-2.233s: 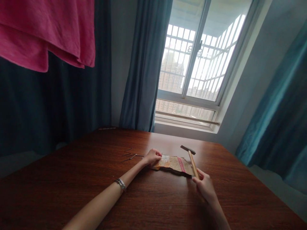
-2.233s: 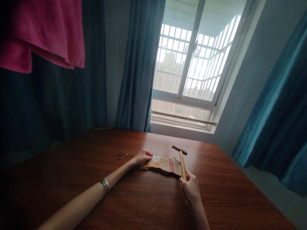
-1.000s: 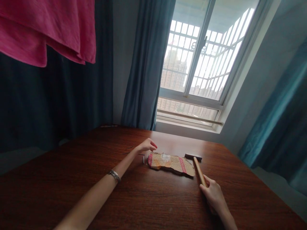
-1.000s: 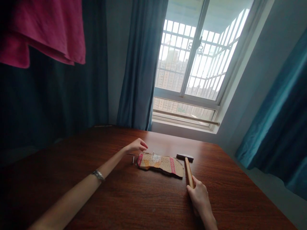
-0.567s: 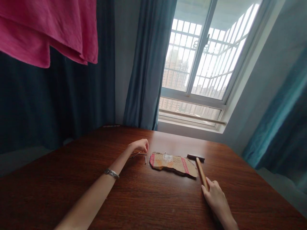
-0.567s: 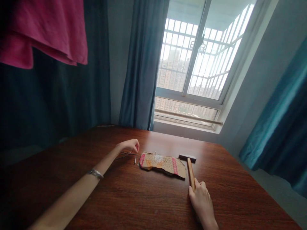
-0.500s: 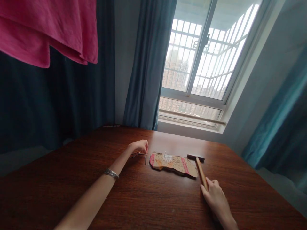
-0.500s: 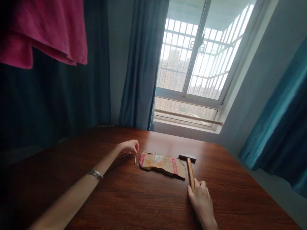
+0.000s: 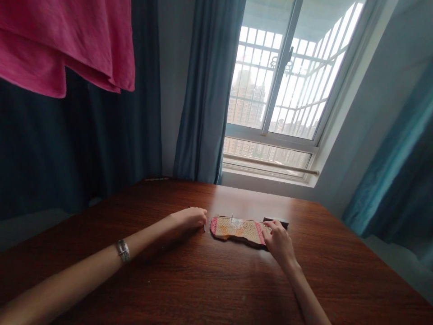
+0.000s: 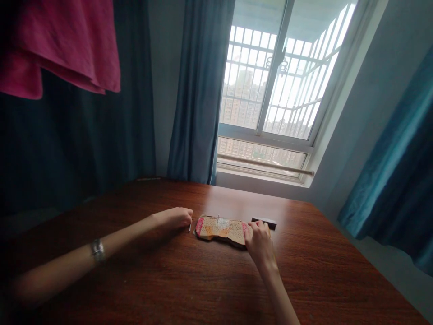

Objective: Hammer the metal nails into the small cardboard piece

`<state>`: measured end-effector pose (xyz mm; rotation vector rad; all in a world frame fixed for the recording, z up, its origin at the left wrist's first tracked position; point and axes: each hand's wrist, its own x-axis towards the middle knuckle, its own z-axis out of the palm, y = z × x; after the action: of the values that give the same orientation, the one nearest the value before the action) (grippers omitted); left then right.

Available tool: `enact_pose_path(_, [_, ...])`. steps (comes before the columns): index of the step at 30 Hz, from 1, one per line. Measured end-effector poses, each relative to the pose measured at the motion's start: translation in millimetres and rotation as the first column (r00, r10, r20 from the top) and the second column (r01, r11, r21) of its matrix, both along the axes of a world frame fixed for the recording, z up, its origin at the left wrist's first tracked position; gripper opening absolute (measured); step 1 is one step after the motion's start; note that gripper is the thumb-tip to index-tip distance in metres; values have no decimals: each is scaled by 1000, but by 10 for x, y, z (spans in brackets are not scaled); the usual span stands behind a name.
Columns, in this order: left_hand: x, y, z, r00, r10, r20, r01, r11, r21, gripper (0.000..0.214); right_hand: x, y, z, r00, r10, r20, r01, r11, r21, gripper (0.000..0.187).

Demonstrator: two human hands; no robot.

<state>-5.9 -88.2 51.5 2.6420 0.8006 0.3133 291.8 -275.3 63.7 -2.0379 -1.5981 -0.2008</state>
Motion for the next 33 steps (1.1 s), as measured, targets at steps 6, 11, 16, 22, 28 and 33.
enact_pose_path(6, [-19, 44, -119, 967, -183, -177, 230, 926, 301, 18, -199, 276, 64, 996, 87, -9, -87, 996, 30, 27])
enact_pose_path(11, [-16, 31, -187, 958, -203, -203, 266, 894, 361, 20, -302, 359, 47, 990, 133, -49, -129, 989, 70, 24])
enact_pose_path(16, [127, -151, -67, 985, -148, 90, 127, 969, 211, 15, -303, 488, 6, 933, 250, -259, -208, 961, 181, 23])
enact_pose_path(22, [571, -337, 44, 892, 121, 436, -67, 988, -136, 24, -484, 616, -93, 670, 461, -582, -374, 887, 271, 30])
enact_pose_path(28, [819, -458, 94, 875, 125, 468, 14, 959, -282, 29, -609, 592, -152, 563, 507, -653, -360, 861, 359, 40])
enact_pose_path(33, [909, -459, 98, 872, 109, 477, 30, 961, -274, 31, -591, 613, -138, 604, 513, -609, -348, 858, 378, 35])
